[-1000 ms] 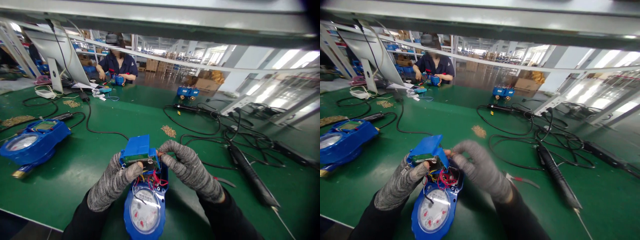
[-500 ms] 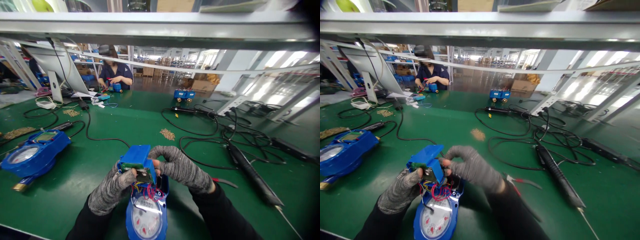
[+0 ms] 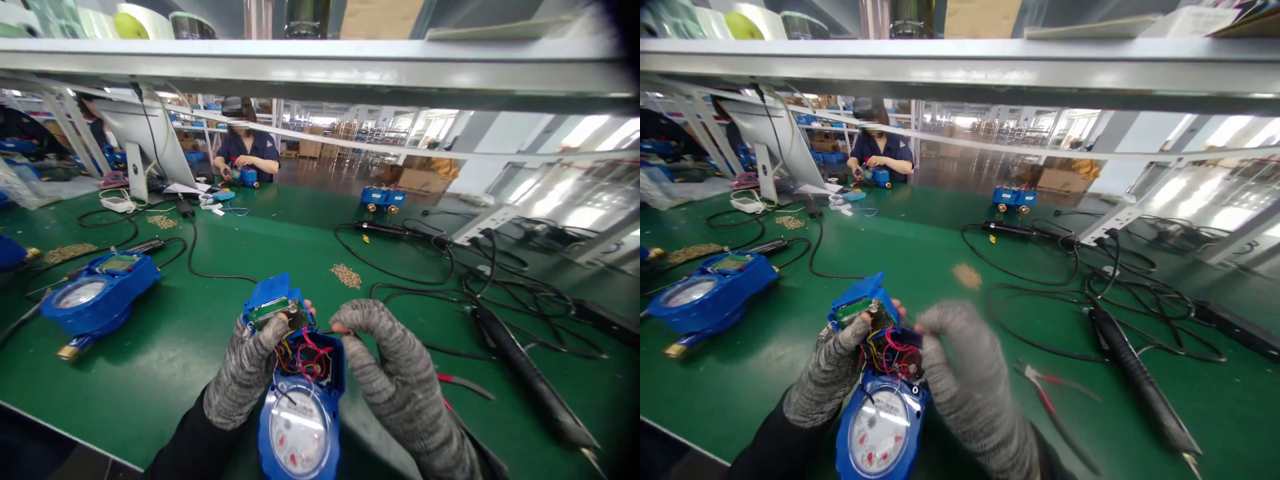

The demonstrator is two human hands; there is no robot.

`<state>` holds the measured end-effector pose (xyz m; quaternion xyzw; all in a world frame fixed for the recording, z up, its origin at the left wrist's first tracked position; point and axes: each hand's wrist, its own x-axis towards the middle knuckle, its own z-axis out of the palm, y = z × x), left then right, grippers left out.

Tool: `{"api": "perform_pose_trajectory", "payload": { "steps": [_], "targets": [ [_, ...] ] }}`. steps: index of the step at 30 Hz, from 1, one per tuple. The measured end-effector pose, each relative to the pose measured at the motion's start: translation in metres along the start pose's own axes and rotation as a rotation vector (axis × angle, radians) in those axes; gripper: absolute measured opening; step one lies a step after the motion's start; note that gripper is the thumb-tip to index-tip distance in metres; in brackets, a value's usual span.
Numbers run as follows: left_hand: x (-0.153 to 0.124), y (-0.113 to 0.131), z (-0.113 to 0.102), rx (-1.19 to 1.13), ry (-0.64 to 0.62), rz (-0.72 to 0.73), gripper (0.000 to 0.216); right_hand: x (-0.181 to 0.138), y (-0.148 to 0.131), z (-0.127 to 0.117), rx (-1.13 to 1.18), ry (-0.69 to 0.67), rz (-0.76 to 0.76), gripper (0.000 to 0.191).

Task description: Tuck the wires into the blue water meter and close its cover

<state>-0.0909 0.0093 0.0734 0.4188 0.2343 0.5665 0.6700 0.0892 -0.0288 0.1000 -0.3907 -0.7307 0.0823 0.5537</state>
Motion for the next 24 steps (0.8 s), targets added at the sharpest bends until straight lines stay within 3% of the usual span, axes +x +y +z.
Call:
{"api": "perform_pose_trajectory", "payload": {
  "steps": [7, 13, 19, 24],
  "targets": [
    [-0.008, -0.003, -0.002, 0.211, 0.071, 0.087, 0.040, -0.010, -0.011, 0.017, -0.120, -0.015, 0.045, 0.007],
    [-0.011, 0.000, 0.008, 0.388, 0.205, 0.151, 0.035, -0.006, -0.012, 0.020, -0.431, 0.055, -0.188, 0.012],
    [-0.013, 0.003, 0.011, 0.489, 0.266, 0.202, 0.027, -0.009, -0.016, 0.022, -0.308, 0.021, -0.043, 0.018],
    [-0.015, 0.004, 0.013, 0.499, 0.282, 0.164, 0.033, -0.001, -0.019, 0.013, -0.614, -0.077, -0.340, 0.022]
  ]
}}
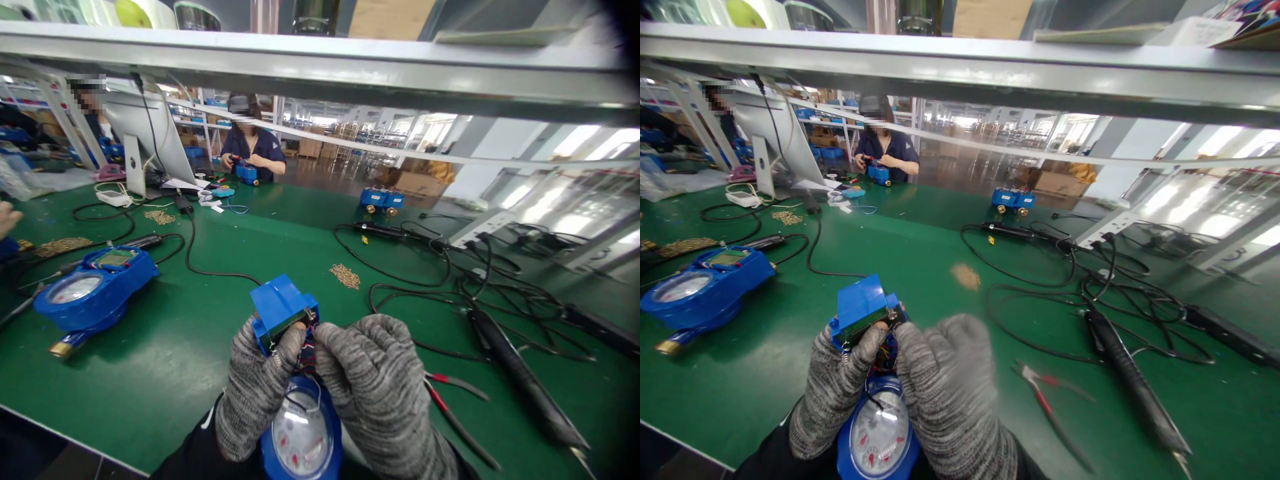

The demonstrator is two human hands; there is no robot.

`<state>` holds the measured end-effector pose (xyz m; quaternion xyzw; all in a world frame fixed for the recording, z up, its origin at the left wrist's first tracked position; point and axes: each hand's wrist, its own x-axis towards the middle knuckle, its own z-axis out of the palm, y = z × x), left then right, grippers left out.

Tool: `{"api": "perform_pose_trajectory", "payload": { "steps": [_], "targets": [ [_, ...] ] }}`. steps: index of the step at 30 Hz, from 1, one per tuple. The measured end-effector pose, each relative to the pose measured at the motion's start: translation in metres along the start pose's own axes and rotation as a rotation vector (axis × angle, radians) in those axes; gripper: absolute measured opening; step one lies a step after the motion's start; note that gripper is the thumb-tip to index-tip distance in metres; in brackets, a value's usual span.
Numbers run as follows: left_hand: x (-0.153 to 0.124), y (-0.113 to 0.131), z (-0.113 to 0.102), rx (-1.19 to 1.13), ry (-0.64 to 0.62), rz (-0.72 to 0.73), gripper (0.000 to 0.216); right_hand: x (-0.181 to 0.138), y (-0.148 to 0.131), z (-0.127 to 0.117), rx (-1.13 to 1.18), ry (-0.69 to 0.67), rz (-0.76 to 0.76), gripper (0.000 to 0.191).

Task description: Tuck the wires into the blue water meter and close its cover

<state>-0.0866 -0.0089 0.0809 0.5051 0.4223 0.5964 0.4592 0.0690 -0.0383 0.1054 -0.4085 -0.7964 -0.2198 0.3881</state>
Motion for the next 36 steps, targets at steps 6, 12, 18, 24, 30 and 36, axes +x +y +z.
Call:
{"api": "perform_pose_trajectory", "payload": {
  "steps": [6, 12, 18, 24, 30, 36],
  "targets": [
    [0.000, 0.001, 0.001, 0.064, 0.004, 0.002, 0.031, 0.006, 0.012, -0.004, -0.088, -0.075, -0.051, 0.024],
    [0.003, 0.002, -0.001, 0.035, -0.105, -0.020, 0.030, 0.011, 0.025, -0.002, 0.097, -0.139, 0.073, 0.021],
    [0.007, 0.001, -0.005, -0.011, -0.158, -0.064, 0.030, 0.007, 0.029, -0.009, 0.111, -0.242, 0.050, 0.024],
    [0.008, 0.001, -0.005, -0.036, -0.198, -0.092, 0.033, -0.002, 0.050, -0.016, 0.693, -0.440, 0.179, 0.023],
    [0.011, 0.001, -0.011, -0.008, -0.121, 0.003, 0.034, 0.006, 0.054, -0.008, 1.560, -0.648, 0.560, 0.034],
    [0.019, -0.006, -0.017, -0.052, 0.047, 0.030, 0.039, -0.001, 0.040, -0.010, 1.241, -0.561, 0.641, 0.013]
  ]
}}
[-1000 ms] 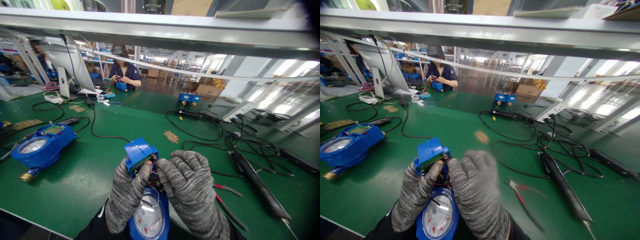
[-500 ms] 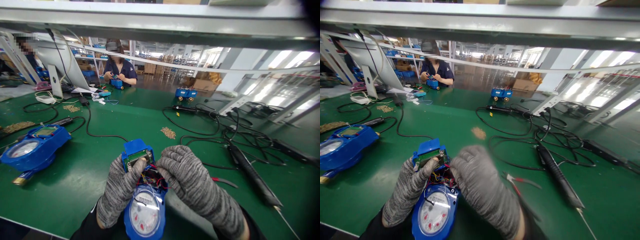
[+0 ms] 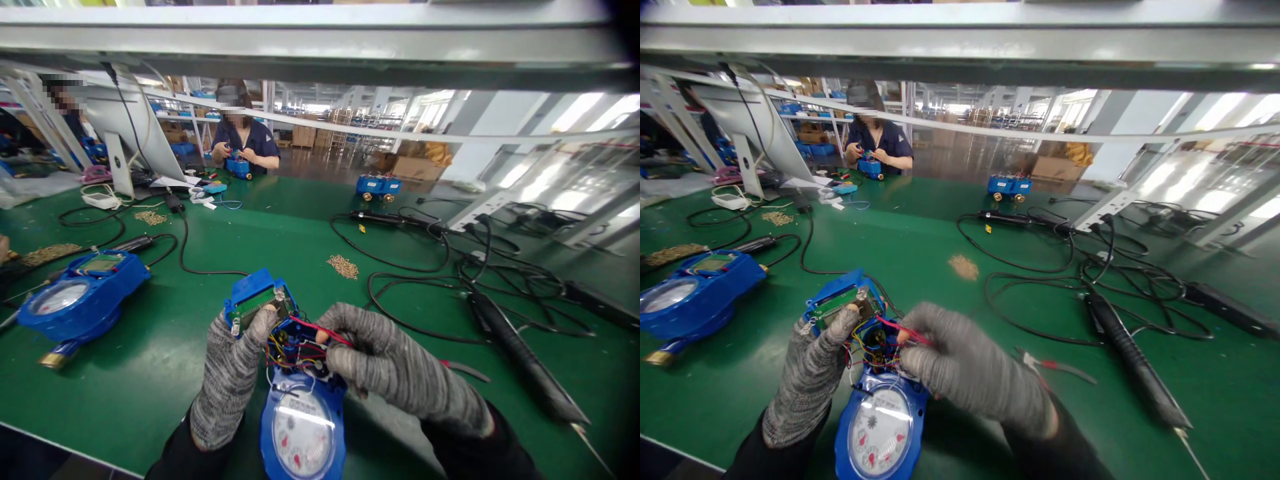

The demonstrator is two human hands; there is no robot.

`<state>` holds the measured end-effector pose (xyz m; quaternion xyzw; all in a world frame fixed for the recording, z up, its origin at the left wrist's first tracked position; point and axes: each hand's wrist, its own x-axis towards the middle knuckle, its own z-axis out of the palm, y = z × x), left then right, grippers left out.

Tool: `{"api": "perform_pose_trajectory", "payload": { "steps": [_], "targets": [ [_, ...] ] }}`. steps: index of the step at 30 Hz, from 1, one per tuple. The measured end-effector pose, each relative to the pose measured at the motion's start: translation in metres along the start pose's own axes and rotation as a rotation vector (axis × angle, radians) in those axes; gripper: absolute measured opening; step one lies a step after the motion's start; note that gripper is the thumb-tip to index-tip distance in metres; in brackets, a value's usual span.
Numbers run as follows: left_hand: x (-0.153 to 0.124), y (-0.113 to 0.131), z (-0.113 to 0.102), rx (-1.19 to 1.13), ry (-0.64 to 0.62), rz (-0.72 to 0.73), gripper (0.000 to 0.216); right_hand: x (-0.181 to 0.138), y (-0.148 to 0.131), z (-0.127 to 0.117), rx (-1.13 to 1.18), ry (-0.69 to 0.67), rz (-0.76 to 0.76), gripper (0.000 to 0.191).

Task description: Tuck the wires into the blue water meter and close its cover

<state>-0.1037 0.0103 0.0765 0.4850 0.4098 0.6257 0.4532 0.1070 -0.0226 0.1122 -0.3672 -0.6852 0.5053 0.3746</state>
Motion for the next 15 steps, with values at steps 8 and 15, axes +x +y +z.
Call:
{"api": "perform_pose_trajectory", "payload": {
  "steps": [8, 15],
  "targets": [
    [-0.002, -0.003, 0.003, -0.081, -0.100, -0.036, 0.034, 0.006, 0.008, 0.018, -0.847, 0.414, -0.558, 0.016],
    [-0.002, 0.003, 0.004, -0.044, -0.062, -0.032, 0.032, 0.005, 0.008, 0.022, -1.254, 0.434, -0.704, 0.036]
  ]
}}
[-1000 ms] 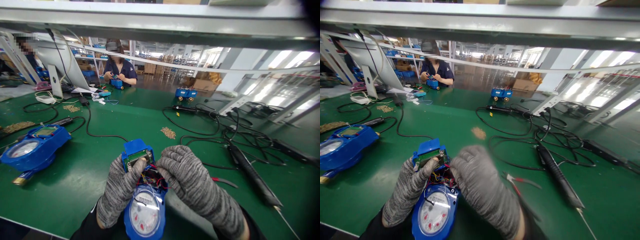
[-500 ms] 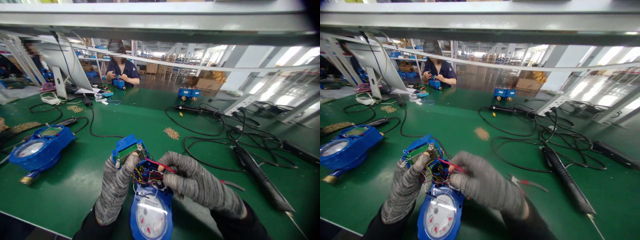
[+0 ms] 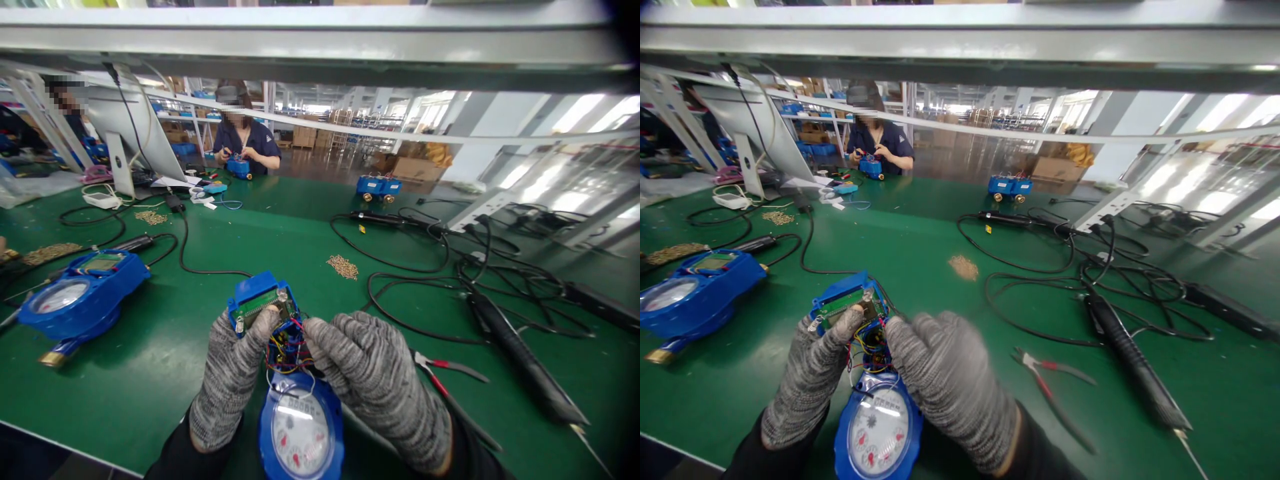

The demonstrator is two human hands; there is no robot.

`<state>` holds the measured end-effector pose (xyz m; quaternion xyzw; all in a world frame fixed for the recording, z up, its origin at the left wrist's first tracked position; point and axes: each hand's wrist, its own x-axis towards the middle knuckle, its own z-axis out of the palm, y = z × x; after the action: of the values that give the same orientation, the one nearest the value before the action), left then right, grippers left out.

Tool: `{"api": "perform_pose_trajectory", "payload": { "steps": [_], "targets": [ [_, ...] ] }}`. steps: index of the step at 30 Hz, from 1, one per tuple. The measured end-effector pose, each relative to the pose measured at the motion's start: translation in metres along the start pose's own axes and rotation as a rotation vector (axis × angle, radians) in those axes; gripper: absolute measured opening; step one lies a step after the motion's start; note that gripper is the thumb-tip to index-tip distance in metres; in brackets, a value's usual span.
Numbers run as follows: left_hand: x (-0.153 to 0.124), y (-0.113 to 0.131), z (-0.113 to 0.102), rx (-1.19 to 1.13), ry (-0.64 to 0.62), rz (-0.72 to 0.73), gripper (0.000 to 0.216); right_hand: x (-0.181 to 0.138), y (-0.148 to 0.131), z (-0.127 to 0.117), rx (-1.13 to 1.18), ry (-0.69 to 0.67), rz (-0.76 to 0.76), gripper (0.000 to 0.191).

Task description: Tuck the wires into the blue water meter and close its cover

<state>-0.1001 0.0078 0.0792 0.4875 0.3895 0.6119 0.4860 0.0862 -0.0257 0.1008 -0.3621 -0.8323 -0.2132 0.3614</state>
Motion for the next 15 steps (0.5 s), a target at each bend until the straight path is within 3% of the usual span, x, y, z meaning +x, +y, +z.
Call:
{"api": "perform_pose_trajectory", "payload": {
  "steps": [4, 9, 15],
  "targets": [
    [-0.001, 0.001, 0.000, 0.059, -0.052, 0.004, 0.029, -0.001, 0.001, 0.004, 0.041, -0.013, 0.041, 0.028],
    [-0.003, 0.001, 0.001, 0.117, -0.102, -0.006, 0.021, -0.001, 0.003, 0.006, 0.274, 0.017, 0.293, 0.015],
    [-0.004, 0.002, -0.001, 0.012, -0.164, -0.069, 0.029, 0.002, 0.014, 0.003, 0.629, -0.116, 0.575, 0.012]
  ]
}}
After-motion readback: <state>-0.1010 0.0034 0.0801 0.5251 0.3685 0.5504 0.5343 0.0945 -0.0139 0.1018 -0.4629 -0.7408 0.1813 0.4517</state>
